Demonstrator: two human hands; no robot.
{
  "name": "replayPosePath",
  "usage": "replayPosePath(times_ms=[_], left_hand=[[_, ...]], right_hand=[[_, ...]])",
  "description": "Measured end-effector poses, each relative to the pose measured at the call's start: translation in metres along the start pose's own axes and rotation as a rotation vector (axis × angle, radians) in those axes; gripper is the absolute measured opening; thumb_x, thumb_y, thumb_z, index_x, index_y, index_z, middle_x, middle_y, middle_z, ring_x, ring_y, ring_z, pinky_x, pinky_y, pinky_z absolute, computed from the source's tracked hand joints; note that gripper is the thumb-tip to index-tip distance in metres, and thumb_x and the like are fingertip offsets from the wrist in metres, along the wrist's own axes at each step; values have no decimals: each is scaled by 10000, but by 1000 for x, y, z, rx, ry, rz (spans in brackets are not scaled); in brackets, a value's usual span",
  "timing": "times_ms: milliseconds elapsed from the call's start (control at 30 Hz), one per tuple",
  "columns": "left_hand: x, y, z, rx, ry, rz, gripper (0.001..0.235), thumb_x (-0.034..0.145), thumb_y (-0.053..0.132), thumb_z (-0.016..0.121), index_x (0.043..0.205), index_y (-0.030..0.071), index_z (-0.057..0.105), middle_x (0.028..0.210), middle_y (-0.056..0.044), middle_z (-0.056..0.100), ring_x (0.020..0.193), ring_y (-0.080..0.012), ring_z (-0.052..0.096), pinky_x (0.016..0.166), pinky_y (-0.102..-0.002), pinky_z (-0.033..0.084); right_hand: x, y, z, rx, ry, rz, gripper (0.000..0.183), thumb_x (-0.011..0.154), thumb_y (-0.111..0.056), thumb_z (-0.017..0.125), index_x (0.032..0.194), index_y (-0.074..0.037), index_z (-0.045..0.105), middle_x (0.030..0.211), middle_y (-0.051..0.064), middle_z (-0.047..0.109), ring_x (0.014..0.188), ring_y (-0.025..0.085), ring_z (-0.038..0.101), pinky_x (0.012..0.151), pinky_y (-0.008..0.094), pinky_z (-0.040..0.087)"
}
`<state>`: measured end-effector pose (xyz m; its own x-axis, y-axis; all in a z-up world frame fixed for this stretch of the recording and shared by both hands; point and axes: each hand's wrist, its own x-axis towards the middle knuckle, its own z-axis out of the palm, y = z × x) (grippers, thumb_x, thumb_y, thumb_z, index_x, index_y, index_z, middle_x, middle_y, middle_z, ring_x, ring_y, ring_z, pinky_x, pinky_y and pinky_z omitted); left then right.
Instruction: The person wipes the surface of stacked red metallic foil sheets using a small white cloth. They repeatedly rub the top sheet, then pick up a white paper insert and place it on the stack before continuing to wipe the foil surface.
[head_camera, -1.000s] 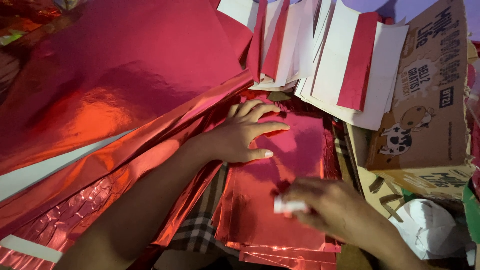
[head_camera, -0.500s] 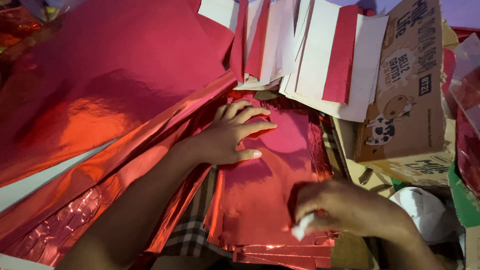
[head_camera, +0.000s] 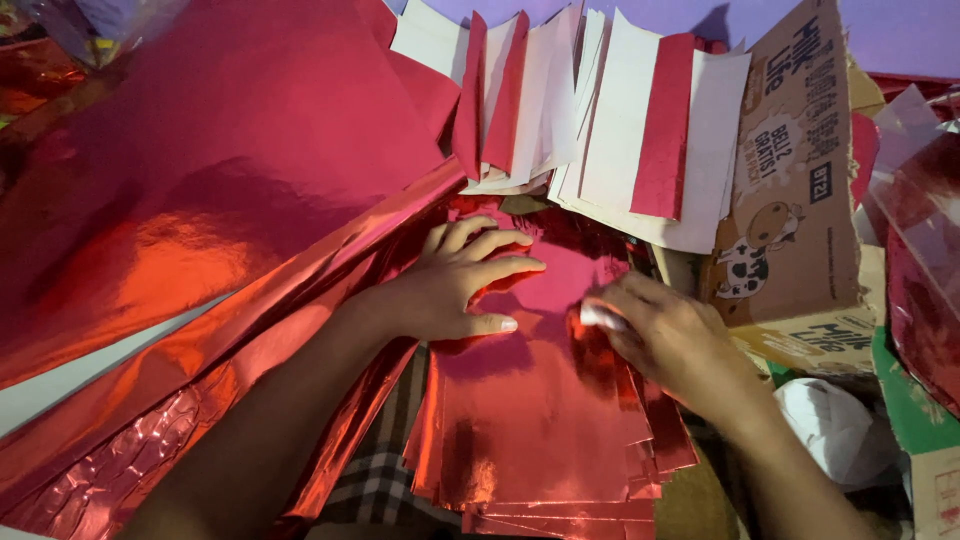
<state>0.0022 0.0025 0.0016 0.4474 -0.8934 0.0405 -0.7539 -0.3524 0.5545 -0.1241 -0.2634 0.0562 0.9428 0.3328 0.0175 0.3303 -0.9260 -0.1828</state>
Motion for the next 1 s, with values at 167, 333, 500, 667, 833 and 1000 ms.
replayPosePath(times_ms=[167,333,500,667,833,1000], left_hand=[[-3,7,-4,12,2,1,728,923,638,539,1518,235,427,1591,-60,269,1476,-394,111,1154,-641,43],[-4,5,-1,7,33,-14,815,891,661,565,1528,181,400,1572,-76,308,1478,-385,149,1165,-615,68],[-5,2,4,8,68,-11,850,869,712,566,1511,182,401,1563,-72,342,1484,-369,170,1173,-594,80],[-4,-3,7,0,88,6,835,865,701,577,1487,172,401,1555,-80,354,1477,-375,189,1162,-609,104],[-3,-3,9,-8,115,20,875,869,691,590,1522,159,353,1551,-97,357,1472,-380,196,1156,-611,112],[-2,-5,10,2,150,32,840,870,702,593,1473,149,405,1515,-88,399,1463,-360,236,1148,-595,159]], right_hand=[[11,-10,26,-65,162,-43,323,870,-165,719,1187,-218,676,1121,-1,636,1092,257,650,827,391,610],[19,15,43,-34,236,-178,367,870,-82,677,1218,-188,716,1200,54,639,1150,314,594,943,401,558],[20,-17,33,-7,179,-170,450,1011,-246,584,1418,-55,587,1297,208,622,1302,407,532,1093,487,450],[22,-18,25,18,48,-127,653,1054,-405,483,1541,19,385,1526,289,430,1451,458,343,1181,555,273],[17,-32,17,136,12,-52,705,1067,-380,447,1602,21,223,1587,347,291,1451,525,272,1164,636,211],[15,-35,13,76,-16,-120,611,1063,-383,462,1547,-20,377,1573,297,357,1457,497,291,1153,615,259]])
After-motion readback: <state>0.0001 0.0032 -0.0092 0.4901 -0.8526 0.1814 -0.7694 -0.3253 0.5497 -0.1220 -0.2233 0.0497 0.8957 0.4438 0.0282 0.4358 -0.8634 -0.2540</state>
